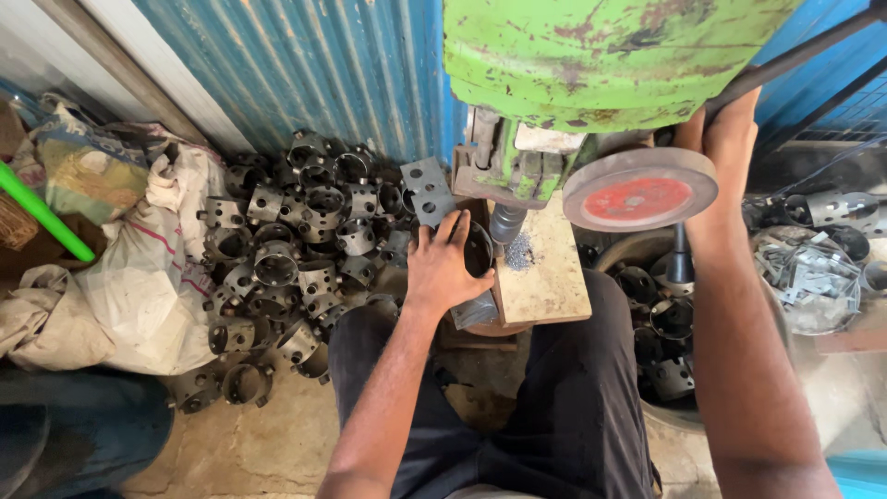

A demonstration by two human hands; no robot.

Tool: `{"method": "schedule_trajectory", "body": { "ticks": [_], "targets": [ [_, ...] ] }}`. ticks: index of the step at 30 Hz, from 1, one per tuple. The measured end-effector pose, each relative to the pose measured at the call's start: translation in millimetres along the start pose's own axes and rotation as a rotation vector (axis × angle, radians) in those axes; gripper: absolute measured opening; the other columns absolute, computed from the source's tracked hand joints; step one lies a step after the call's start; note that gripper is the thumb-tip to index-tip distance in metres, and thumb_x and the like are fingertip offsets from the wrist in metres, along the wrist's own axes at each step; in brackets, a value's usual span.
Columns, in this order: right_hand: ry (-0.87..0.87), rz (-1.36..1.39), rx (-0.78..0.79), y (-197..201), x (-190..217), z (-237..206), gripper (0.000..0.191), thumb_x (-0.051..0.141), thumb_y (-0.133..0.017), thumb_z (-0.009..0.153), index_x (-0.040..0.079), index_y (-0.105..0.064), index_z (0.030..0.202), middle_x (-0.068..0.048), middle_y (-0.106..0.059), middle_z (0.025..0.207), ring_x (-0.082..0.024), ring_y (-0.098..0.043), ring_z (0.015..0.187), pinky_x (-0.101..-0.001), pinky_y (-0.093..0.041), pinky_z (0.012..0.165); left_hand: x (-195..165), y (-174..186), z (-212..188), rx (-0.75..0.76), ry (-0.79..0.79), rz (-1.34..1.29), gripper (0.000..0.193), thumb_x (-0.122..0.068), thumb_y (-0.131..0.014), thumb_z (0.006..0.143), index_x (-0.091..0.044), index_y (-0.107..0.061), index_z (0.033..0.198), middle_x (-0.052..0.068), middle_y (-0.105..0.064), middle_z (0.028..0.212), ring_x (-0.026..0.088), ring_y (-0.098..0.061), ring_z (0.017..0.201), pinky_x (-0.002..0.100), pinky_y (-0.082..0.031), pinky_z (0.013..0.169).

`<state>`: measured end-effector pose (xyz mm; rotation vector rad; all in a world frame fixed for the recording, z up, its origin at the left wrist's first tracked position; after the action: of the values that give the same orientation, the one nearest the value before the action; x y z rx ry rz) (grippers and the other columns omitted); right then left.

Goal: The person operates a green drill press to drill holes into cylindrical metal parts. They hold each part with their left hand on a wooden block and lower the drill with their right hand. After drilling, they place the finished parts into a bucket to the right.

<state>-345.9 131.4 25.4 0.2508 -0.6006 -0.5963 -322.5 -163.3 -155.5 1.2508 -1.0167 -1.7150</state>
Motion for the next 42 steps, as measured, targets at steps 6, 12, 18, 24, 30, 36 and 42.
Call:
{"method": "schedule_trajectory", "body": {
  "ticks": [6,12,18,24,30,36,42],
  "targets": [
    [0.006,0.032,0.015,2,-6,-7,0.024,0.015,-0.052,0.128,-0.002,-0.048,0.145,-0.017,-0.070,0.126,-0.023,-0.065,0.112,-0.0333,-0.054,0.101,-3,1,3,-0.005,-0.005,0.023,0.103,-0.052,-0.084,0.063,-0.011,-0.047,0.150,0.004,-0.045,0.150,0.041,-0.049,0.125,0.060,-0.045,0.102],
    [-0.003,0.164,-0.038,1,1,-7,0.025,0.014,-0.052,0.123,-0.003,-0.050,0.141,-0.013,-0.064,0.126,-0.017,-0.057,0.111,-0.0320,-0.049,0.101,-4,-6,1,0.016,-0.001,0.015,0.104,-0.054,-0.085,0.064,-0.012,-0.046,0.150,0.005,-0.042,0.151,0.048,-0.044,0.127,0.061,-0.042,0.103],
    [-0.047,0.245,-0.022,1,-4,-12,0.018,0.014,-0.051,0.128,-0.001,-0.049,0.139,-0.007,-0.061,0.117,-0.010,-0.052,0.102,-0.0256,-0.049,0.095,-8,-3,-1,-0.035,-0.032,-0.001,0.104,-0.053,-0.085,0.063,-0.013,-0.045,0.150,0.004,-0.044,0.152,0.046,-0.046,0.127,0.058,-0.046,0.101],
    [-0.159,0.164,-0.048,4,-6,-12,0.015,0.013,-0.053,0.122,0.000,-0.048,0.129,-0.004,-0.055,0.094,-0.010,-0.048,0.084,-0.0271,-0.043,0.073,-7,-7,-1,-0.004,-0.024,0.034,0.104,-0.052,-0.085,0.064,-0.014,-0.043,0.152,0.004,-0.043,0.152,0.044,-0.048,0.124,0.058,-0.046,0.102],
    [-0.059,0.151,-0.042,6,11,-11,0.011,0.009,-0.050,0.120,0.000,-0.046,0.125,-0.005,-0.057,0.096,-0.009,-0.049,0.086,-0.0269,-0.044,0.077,-5,-11,-1,0.034,-0.059,0.033,0.107,-0.052,-0.085,0.067,-0.013,-0.038,0.155,0.004,-0.042,0.153,0.044,-0.048,0.124,0.060,-0.047,0.099],
    [-0.126,0.103,-0.051,7,-4,-12,0.012,0.010,-0.053,0.121,0.000,-0.050,0.125,-0.006,-0.057,0.087,-0.010,-0.052,0.076,-0.0262,-0.044,0.068,-9,-8,0,0.043,-0.118,0.026,0.109,-0.047,-0.086,0.063,-0.012,-0.037,0.155,0.003,-0.038,0.156,0.044,-0.048,0.122,0.059,-0.047,0.099],
    [-0.153,0.120,-0.059,7,-8,-16,0.014,0.012,-0.056,0.122,-0.001,-0.051,0.125,-0.005,-0.061,0.088,-0.009,-0.056,0.075,-0.0257,-0.046,0.067,-11,-8,-1,0.034,-0.131,0.002,0.108,-0.043,-0.086,0.063,-0.012,-0.038,0.155,0.002,-0.039,0.155,0.043,-0.049,0.121,0.058,-0.048,0.099]
  ]
}}
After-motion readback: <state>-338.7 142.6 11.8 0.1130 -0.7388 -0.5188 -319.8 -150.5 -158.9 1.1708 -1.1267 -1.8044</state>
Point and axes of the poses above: each hand's wrist, its own z-axis towards the middle knuckle, its own y-axis out of the back of the hand, x = y × z, the point moved 9 cm from there along z, towards the middle knuckle
